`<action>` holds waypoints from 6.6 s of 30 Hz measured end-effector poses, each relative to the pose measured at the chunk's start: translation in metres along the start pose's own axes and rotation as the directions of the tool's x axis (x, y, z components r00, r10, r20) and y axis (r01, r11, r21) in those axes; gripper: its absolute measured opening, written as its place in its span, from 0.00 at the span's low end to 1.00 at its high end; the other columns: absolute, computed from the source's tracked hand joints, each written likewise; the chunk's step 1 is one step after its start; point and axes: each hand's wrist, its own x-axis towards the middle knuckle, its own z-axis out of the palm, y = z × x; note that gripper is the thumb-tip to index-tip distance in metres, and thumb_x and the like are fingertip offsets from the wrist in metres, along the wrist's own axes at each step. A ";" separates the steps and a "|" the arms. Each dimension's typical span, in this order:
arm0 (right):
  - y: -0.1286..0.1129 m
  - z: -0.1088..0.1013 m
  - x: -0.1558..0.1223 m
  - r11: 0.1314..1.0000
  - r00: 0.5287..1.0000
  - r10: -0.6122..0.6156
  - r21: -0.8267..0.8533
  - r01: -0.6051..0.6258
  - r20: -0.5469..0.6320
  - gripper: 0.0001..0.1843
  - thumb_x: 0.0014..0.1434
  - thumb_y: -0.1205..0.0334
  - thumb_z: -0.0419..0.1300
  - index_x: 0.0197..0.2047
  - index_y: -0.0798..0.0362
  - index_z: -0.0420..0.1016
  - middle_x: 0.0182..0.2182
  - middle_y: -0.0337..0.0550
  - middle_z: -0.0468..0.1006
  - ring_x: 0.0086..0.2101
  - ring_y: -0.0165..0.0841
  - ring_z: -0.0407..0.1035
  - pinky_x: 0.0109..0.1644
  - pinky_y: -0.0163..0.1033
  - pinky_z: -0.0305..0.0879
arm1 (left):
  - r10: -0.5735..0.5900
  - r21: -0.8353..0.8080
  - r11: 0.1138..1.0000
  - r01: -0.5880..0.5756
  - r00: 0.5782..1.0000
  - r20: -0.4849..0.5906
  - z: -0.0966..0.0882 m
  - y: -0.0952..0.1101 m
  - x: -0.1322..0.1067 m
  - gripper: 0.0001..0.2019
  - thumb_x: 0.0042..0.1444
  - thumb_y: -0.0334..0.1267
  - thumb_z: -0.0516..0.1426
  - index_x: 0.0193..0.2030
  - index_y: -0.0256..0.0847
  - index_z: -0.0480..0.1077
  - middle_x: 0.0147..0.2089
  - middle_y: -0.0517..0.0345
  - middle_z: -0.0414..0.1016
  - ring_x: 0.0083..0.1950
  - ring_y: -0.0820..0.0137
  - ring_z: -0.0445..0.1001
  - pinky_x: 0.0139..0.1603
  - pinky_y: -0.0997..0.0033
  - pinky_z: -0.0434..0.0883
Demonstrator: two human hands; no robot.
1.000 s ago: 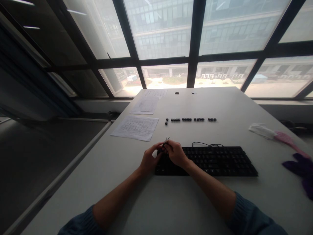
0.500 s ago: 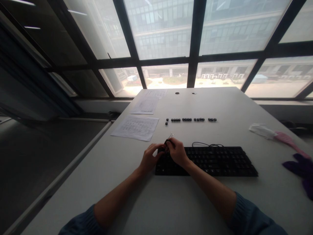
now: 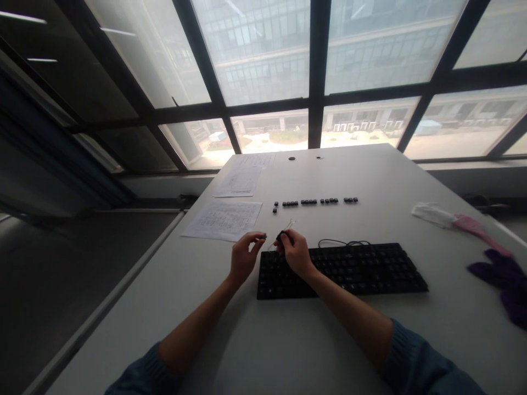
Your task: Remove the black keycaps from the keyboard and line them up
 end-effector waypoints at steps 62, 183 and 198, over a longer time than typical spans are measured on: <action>0.003 -0.003 0.000 0.999 1.000 0.009 0.044 -0.009 -0.006 0.15 0.65 0.51 0.55 0.33 0.52 0.69 0.25 0.41 0.76 0.23 0.31 0.68 0.26 0.34 0.63 | -0.030 0.352 0.936 -0.024 0.988 0.149 0.100 -0.072 0.111 0.14 0.52 0.31 0.64 0.47 0.45 0.77 0.41 0.56 0.82 0.47 0.57 0.71 0.55 0.53 0.60; 0.003 -0.011 0.002 0.998 0.997 0.000 -0.063 -0.005 -0.071 0.14 0.65 0.53 0.55 0.32 0.52 0.69 0.25 0.41 0.77 0.22 0.31 0.67 0.26 0.34 0.64 | 0.020 0.347 0.935 -0.076 0.986 0.164 0.112 -0.079 0.117 0.08 0.51 0.38 0.67 0.40 0.50 0.82 0.54 0.53 0.74 0.54 0.52 0.63 0.54 0.49 0.61; -0.019 -0.034 -0.009 0.951 0.992 -0.107 -0.283 0.124 0.074 0.11 0.66 0.58 0.53 0.34 0.52 0.70 0.26 0.40 0.75 0.28 0.33 0.72 0.34 0.36 0.65 | -0.017 0.093 0.996 0.015 1.000 0.023 0.059 -0.016 0.068 0.12 0.66 0.37 0.51 0.44 0.43 0.77 0.46 0.55 0.78 0.51 0.64 0.72 0.57 0.61 0.64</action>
